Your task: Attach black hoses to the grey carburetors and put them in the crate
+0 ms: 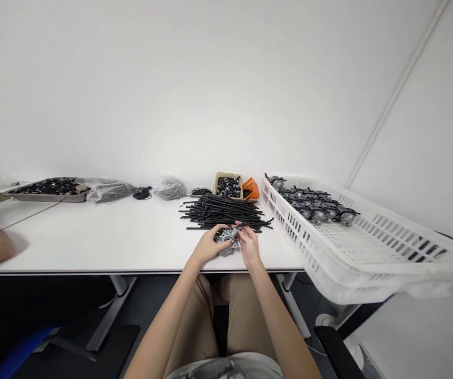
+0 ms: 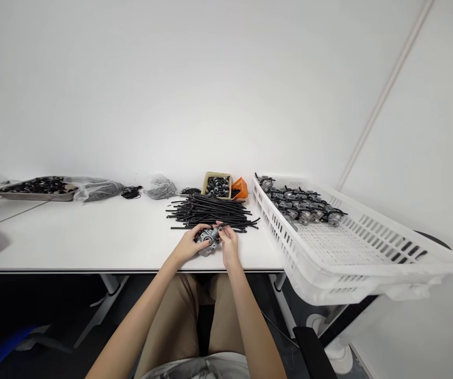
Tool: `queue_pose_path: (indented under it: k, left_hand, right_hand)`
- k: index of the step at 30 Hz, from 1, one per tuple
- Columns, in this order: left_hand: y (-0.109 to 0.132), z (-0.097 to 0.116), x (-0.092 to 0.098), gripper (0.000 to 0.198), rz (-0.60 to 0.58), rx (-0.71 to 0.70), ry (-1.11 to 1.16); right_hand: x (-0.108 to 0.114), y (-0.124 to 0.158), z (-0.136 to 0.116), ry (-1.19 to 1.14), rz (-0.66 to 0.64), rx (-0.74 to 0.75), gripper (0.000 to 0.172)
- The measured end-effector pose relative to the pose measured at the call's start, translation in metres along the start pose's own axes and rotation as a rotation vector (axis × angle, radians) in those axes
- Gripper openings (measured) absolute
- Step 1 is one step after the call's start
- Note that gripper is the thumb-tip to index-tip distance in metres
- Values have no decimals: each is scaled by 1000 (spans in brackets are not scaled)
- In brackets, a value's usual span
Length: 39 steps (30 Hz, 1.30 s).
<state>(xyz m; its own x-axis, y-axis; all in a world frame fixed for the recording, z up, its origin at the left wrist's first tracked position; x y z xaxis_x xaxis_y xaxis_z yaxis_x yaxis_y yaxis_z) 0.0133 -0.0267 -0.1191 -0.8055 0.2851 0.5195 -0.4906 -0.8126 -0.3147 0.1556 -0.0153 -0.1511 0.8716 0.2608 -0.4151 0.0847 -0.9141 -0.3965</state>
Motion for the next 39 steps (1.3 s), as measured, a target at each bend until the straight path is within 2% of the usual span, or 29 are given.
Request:
queue_pose_path:
  k: [7,24,39]
  left_hand:
    - [0,-1,1,44,10,0,-10]
    - [0,-4,1,45,15,2,-42]
    - [0,-4,0,45,12,3,-19]
  right_hand:
    - [-1,1,-4,14,2,31,29]
    - [8,-3,5,69,62,24,37]
    - [6,1,4,-92,98,-37,37]
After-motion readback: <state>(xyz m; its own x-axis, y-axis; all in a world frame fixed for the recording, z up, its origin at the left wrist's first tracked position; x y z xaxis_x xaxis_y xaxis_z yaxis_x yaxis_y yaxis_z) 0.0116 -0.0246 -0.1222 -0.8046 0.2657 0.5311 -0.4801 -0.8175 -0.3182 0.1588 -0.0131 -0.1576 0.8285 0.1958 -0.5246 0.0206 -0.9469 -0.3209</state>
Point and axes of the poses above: each hand's wrist, its own y-axis away from the middle knuckle, its own x-axis out of the back of the hand, z = x × y, the point moved 9 cm from there along -y, towards the middle knuckle, and after that the axes turned 14 degrees about -z, right-handed, at the moved point
